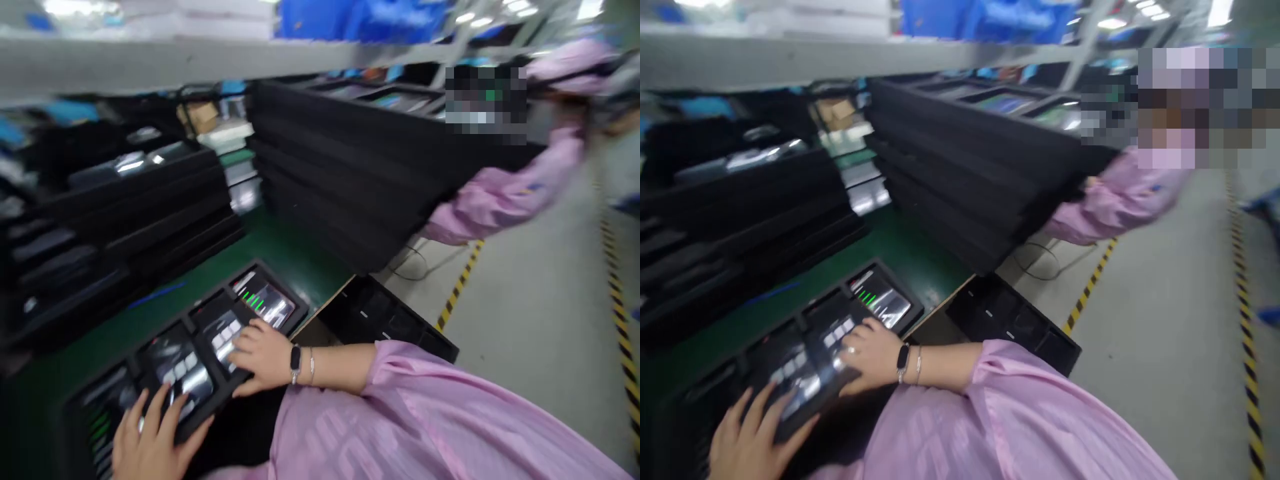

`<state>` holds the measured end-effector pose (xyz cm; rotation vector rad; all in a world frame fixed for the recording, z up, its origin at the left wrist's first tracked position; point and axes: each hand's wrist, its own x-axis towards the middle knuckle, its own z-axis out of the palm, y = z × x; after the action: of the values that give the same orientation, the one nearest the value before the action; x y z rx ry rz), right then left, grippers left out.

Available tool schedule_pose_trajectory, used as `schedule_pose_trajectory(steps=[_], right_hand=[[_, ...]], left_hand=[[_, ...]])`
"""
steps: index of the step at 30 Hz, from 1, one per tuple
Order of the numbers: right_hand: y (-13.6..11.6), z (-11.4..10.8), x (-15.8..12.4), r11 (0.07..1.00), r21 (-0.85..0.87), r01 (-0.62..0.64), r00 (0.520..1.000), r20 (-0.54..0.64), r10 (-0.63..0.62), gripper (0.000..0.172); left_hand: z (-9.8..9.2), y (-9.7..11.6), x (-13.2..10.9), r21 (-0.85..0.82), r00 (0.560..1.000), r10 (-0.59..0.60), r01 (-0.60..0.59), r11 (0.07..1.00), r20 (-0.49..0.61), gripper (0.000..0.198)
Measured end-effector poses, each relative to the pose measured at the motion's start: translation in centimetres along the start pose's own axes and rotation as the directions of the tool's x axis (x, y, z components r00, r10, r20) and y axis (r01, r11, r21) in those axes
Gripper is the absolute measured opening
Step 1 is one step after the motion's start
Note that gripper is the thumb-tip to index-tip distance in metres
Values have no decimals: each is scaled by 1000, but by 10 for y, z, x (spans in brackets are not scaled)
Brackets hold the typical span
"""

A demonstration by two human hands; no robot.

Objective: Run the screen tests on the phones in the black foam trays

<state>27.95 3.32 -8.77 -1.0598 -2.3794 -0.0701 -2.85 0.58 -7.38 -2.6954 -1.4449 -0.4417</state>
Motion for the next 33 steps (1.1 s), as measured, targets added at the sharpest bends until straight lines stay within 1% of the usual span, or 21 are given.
schedule_pose_trajectory(steps=[1, 2, 3, 4, 6, 8, 9, 12, 14, 15, 17, 19, 20, 23, 24, 26, 28, 29, 31, 33], right_hand=[[-7, -7, -4, 1000, 9, 0, 999, 35, 0, 70], [-13, -14, -9, 1000, 11, -19, 998, 65, 18, 66], [-18, -22, -12, 999, 8, -51, 994, 100, 50, 64], [-20, -27, -15, 997, 60, -58, 991, 125, 50, 60], [-22, -34, -18, 985, 156, -72, 985, 164, 46, 54], [-22, -35, -21, 992, 104, -67, 982, 183, 47, 52], [-22, -35, -23, 995, 87, -57, 983, 181, 40, 51], [-26, -35, -28, 998, 50, -36, 987, 156, 28, 51], [-28, -35, -31, 998, 46, -32, 989, 146, 25, 52], [-29, -34, -31, 998, 45, -40, 990, 138, 33, 55], [-30, -32, -31, 995, 36, -90, 990, 115, 86, 65], [-32, -27, -31, 985, 24, -170, 981, 104, 167, 77], [-34, -25, -30, 979, 19, -204, 973, 111, 200, 80], [-36, -23, -30, 967, 41, -250, 961, 135, 243, 79], [-35, -25, -31, 963, 66, -261, 961, 119, 252, 78], [-25, -33, -36, 949, 126, -289, 957, 40, 286, 74], [-10, -44, -44, 929, 150, -337, 937, -45, 347, 67], [-1, -50, -50, 919, 139, -369, 922, -71, 381, 62], [17, -58, -60, 901, 95, -423, 900, -72, 430, 55], [32, -60, -69, 899, 61, -434, 899, -38, 437, 51]], left_hand=[[-8, 12, -2, 19, 995, -80, 81, 997, -51, 35], [-16, 25, -3, 32, 992, -116, 118, 993, -44, 39], [-23, 35, -3, 37, 989, -150, 150, 988, 0, 41], [-28, 43, -3, 30, 984, -176, 175, 984, 35, 43], [-32, 51, -2, 1, 976, -202, 202, 979, 82, 49], [-31, 54, -5, -22, 971, -227, 230, 973, 79, 56], [-30, 56, -7, -29, 967, -236, 240, 970, 97, 58], [-30, 61, -13, -37, 962, -233, 240, 970, 145, 61], [-32, 62, -15, -48, 961, -230, 240, 970, 151, 60], [-32, 62, -15, -59, 961, -236, 247, 967, 146, 61], [-31, 62, -15, -83, 952, -280, 291, 953, 124, 67], [-29, 61, -14, -92, 926, -363, 373, 923, 102, 79], [-28, 61, -13, -90, 909, -405, 413, 906, 98, 85], [-22, 61, -10, -76, 868, -481, 491, 868, 120, 94], [-20, 61, -9, -73, 859, -495, 507, 859, 134, 93], [-17, 60, -6, -72, 843, -515, 530, 845, 157, 86], [-19, 59, -5, -89, 844, -515, 530, 843, 148, 83], [-21, 58, -7, -108, 852, -510, 522, 846, 122, 83], [-30, 54, -14, -151, 861, -507, 506, 849, 28, 86], [-39, 46, -27, -179, 846, -528, 510, 841, -70, 82]])
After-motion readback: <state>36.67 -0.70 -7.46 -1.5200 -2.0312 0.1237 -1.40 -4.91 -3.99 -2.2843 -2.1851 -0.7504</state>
